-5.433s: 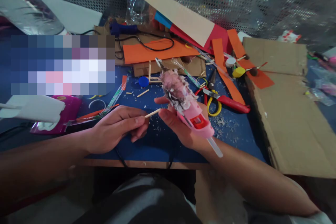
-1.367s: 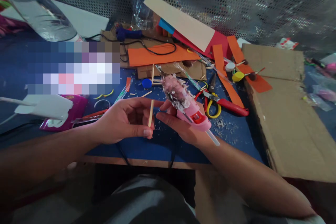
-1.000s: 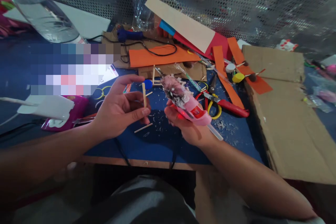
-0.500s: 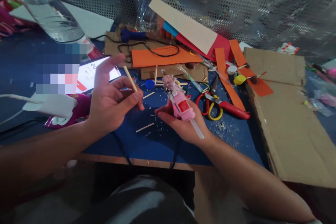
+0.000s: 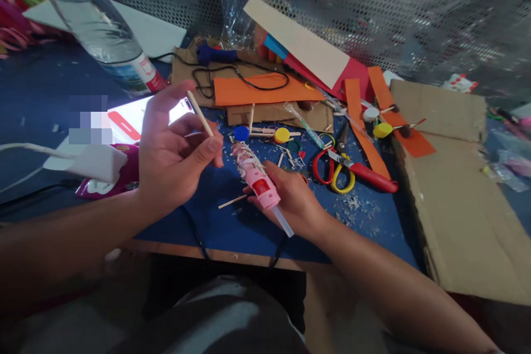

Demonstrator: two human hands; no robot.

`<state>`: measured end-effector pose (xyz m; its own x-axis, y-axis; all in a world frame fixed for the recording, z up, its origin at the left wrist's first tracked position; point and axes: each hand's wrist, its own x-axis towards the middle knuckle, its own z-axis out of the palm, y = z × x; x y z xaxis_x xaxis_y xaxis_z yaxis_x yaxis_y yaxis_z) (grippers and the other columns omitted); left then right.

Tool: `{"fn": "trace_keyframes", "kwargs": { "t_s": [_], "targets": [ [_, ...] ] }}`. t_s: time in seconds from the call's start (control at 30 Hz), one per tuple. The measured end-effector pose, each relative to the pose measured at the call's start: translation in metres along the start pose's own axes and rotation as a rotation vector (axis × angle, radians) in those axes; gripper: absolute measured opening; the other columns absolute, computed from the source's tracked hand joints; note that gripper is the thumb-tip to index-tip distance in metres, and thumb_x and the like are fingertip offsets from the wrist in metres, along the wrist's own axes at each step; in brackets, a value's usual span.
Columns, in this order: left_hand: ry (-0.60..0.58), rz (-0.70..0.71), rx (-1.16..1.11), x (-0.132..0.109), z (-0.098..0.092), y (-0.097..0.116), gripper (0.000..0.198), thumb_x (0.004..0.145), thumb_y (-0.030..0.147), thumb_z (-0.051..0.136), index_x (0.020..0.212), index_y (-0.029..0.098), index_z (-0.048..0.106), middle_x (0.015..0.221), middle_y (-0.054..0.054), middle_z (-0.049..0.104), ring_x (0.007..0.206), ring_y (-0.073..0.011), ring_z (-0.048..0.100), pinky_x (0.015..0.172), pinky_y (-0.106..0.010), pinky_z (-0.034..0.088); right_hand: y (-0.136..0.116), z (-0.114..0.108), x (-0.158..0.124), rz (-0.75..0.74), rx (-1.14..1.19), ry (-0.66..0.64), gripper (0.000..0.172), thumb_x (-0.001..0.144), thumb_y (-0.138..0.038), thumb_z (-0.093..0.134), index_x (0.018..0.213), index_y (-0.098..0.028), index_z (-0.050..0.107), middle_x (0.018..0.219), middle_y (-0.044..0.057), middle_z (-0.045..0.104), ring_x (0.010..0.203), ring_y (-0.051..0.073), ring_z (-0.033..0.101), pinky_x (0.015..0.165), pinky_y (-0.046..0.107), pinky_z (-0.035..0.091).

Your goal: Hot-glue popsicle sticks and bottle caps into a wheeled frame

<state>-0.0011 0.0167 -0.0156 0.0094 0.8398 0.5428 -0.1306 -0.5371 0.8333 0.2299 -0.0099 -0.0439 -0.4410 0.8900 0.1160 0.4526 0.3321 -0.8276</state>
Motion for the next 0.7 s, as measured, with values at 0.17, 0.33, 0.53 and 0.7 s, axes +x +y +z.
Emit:
{"fn": "trace_keyframes", "kwargs": {
  "t_s": [0.17,0.33,0.53,0.7],
  "targets": [
    [0.046,0.120,0.086,0.003,-0.002,-0.002,0.065,0.084,0.058,0.092,0.141,0.035,0.068,0.083,0.000,0.058,0.072,-0.0162,0.058,0.056,-0.028,0.053,-0.010,0.000,0.002,0.003,-0.102,-0.005,0.013,0.087,-0.027,0.086,0.094,-0.026,0.076,0.093,0.001,0.083,0.084,0.023,0.080,0.080,0.035,0.064],
    [0.087,0.194,0.087,0.006,-0.004,-0.005,0.053,0.096,0.057,0.081,0.142,0.033,0.069,0.079,0.001,0.049,0.066,-0.0146,0.047,0.056,-0.029,0.042,-0.013,0.000,0.003,0.016,-0.048,0.005,0.008,0.090,-0.027,0.083,0.091,-0.024,0.075,0.091,0.001,0.082,0.081,0.021,0.079,0.077,0.033,0.062],
    [0.062,0.171,0.050,0.001,-0.004,-0.003,0.055,0.097,0.054,0.080,0.145,0.030,0.068,0.082,0.000,0.049,0.066,-0.0137,0.044,0.054,-0.026,0.041,-0.011,-0.012,0.007,0.063,0.269,0.233,0.025,0.087,-0.032,0.088,0.089,-0.027,0.064,0.089,0.000,0.084,0.078,0.021,0.078,0.074,0.035,0.062],
    [-0.373,-0.137,0.075,-0.009,-0.001,0.006,0.062,0.091,0.049,0.088,0.145,0.026,0.068,0.105,-0.006,0.062,0.086,-0.0163,0.060,0.067,-0.025,0.054,-0.020,-0.025,0.008,-0.020,0.338,0.355,0.037,0.090,-0.026,0.085,0.091,-0.030,0.048,0.089,-0.005,0.083,0.082,0.018,0.079,0.078,0.035,0.064]
  ]
}}
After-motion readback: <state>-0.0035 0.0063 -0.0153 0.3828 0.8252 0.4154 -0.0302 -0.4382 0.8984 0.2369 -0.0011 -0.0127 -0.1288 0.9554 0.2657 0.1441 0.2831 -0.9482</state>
